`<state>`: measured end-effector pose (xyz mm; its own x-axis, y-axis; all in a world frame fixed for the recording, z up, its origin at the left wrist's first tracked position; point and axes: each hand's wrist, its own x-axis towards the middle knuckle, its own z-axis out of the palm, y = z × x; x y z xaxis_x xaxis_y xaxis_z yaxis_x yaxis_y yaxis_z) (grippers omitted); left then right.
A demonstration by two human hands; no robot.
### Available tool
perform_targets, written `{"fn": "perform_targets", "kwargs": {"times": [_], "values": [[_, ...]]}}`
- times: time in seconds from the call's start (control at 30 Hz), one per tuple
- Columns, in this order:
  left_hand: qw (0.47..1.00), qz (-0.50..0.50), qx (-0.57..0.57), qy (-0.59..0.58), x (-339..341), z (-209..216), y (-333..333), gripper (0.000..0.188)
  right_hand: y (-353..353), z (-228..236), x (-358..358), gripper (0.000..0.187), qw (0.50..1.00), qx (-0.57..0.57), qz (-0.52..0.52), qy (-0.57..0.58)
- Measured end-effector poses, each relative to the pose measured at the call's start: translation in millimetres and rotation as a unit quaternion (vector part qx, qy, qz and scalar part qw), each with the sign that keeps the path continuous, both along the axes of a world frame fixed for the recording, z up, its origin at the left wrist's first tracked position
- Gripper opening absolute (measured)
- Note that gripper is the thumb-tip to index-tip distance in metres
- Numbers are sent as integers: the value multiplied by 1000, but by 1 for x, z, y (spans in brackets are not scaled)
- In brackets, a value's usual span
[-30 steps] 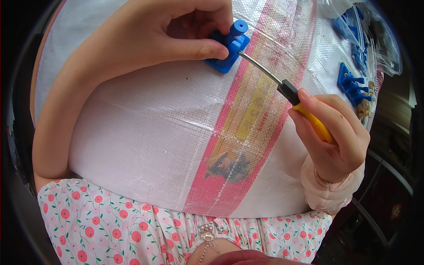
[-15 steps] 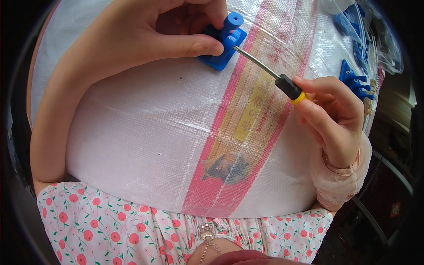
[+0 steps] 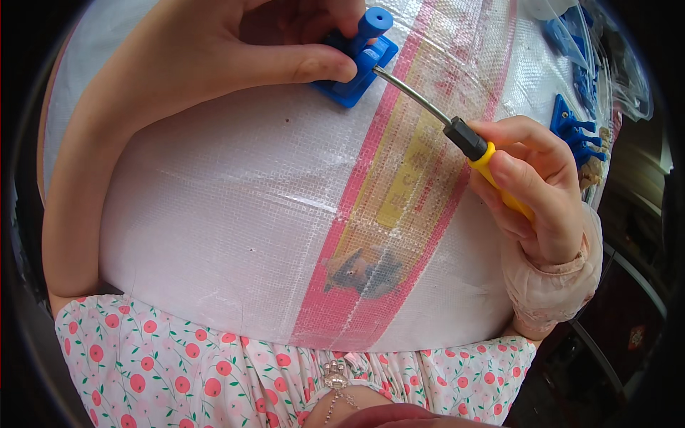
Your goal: Use a screwdriver to attach a screw into a small blue plastic fixture.
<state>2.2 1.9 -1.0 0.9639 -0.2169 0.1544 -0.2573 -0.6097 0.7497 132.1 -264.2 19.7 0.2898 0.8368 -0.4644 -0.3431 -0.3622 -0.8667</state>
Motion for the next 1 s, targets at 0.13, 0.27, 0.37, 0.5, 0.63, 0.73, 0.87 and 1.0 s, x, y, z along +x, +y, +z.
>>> {"fn": "perform_targets", "kwargs": {"times": [0.13,0.27,0.37,0.5,0.63,0.73,0.87,1.0], "values": [[999,24,-19,39,2,3,-3,25,-2,1,-1,26,999,-3,-11,30],[1000,10,29,3,2,3,1,25,1,7,0,28,996,-23,-13,82],[1000,-5,6,-7,6,-3,2,25,-1,5,-1,28,992,-22,-25,119],[1000,-3,-3,-2,5,6,-2,23,1,10,-3,27,996,-39,-20,79],[998,-24,-57,5,7,-3,8,20,3,19,-14,25,992,-50,6,-117],[997,-21,-75,14,6,-5,8,19,1,15,-17,25,976,13,30,-215],[999,-18,-32,-4,6,5,2,20,-2,6,-23,27,933,84,47,-347],[1000,6,8,26,5,10,-1,22,0,7,-22,26,964,57,24,-259]]}}
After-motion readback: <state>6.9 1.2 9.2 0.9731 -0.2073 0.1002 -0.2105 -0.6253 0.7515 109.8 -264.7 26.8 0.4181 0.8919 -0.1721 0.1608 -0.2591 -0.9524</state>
